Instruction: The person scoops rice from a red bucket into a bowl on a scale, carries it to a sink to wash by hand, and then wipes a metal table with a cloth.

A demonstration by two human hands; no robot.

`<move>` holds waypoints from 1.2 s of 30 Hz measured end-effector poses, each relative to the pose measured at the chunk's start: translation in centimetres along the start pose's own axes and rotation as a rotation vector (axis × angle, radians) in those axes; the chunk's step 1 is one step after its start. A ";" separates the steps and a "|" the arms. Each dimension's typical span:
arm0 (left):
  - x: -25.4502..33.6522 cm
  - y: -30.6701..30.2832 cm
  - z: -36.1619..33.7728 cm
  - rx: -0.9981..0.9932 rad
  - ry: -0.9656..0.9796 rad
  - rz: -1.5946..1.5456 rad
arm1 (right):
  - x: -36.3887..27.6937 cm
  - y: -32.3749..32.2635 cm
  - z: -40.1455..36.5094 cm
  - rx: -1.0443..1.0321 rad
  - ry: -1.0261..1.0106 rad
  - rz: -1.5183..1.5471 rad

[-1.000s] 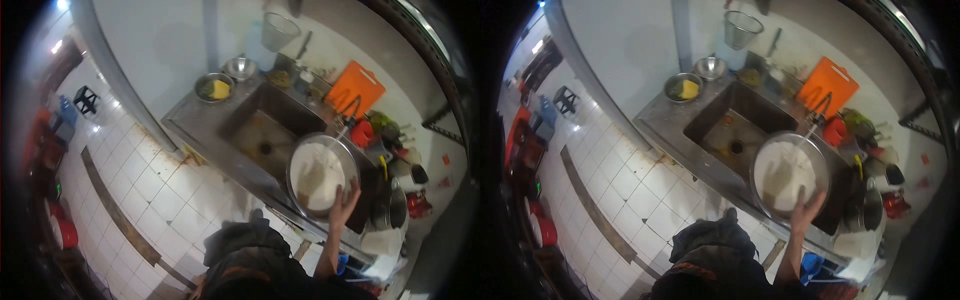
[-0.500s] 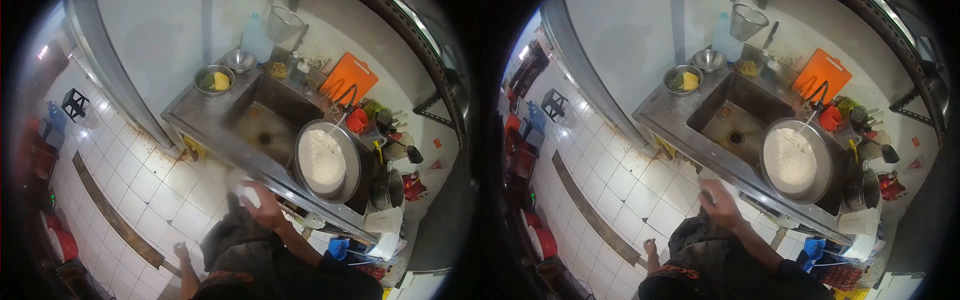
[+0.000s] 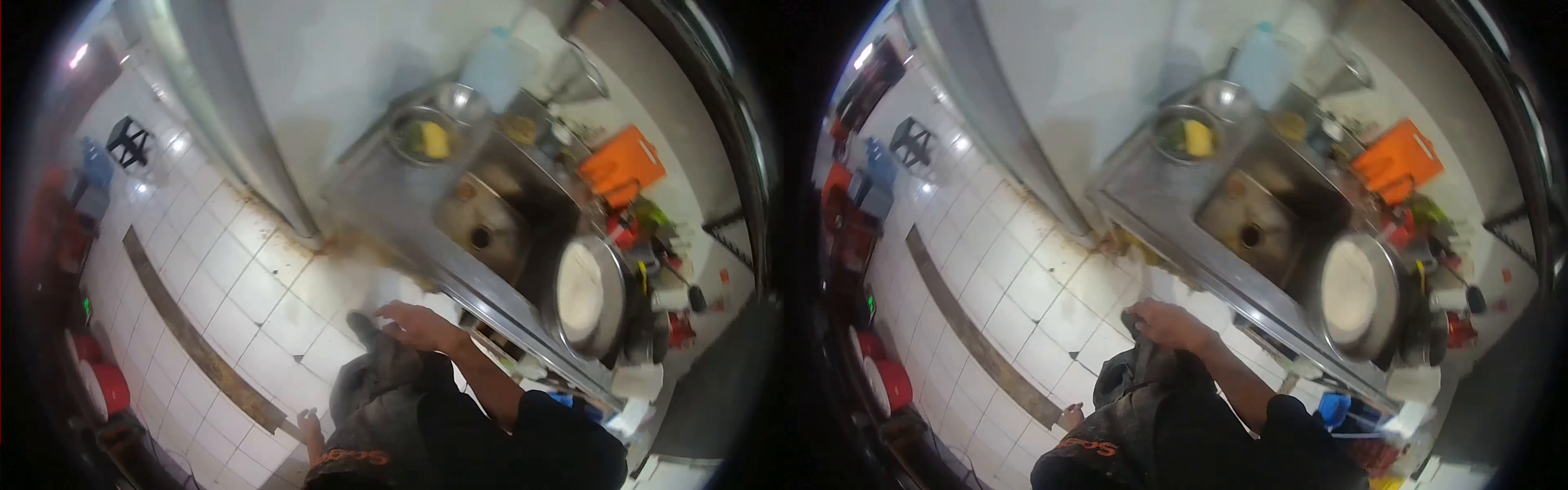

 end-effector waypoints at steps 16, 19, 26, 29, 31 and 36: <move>-8.8 -1.6 5.5 0.080 -0.604 -0.421 | -6.6 12.1 36.5 -0.574 -0.199 0.005; -9.7 -4.5 6.5 -0.007 -0.554 -0.290 | -5.6 18.5 40.5 -0.523 -0.046 0.015; -9.7 -15.8 16.1 0.341 -0.639 -0.628 | -1.3 30.6 43.0 -0.682 0.161 0.020; -8.1 -21.2 21.5 0.470 -0.581 -0.655 | 0.8 30.9 44.1 -0.776 -0.197 0.101; -5.9 -25.7 24.3 0.431 -0.604 -0.626 | -0.3 31.7 45.8 -0.748 0.010 0.161; -2.6 -34.2 33.2 0.239 -0.549 -0.391 | -1.5 36.4 53.2 -0.522 0.459 0.509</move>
Point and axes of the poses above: each hand's wrist, its own z-axis towards the middle knuckle, its own y-axis out of the palm, x = y × z, the point moved 1 cm from there along z, towards the middle knuckle, and after that the axes turned 12 degrees about -y, right-handed, at the moved point
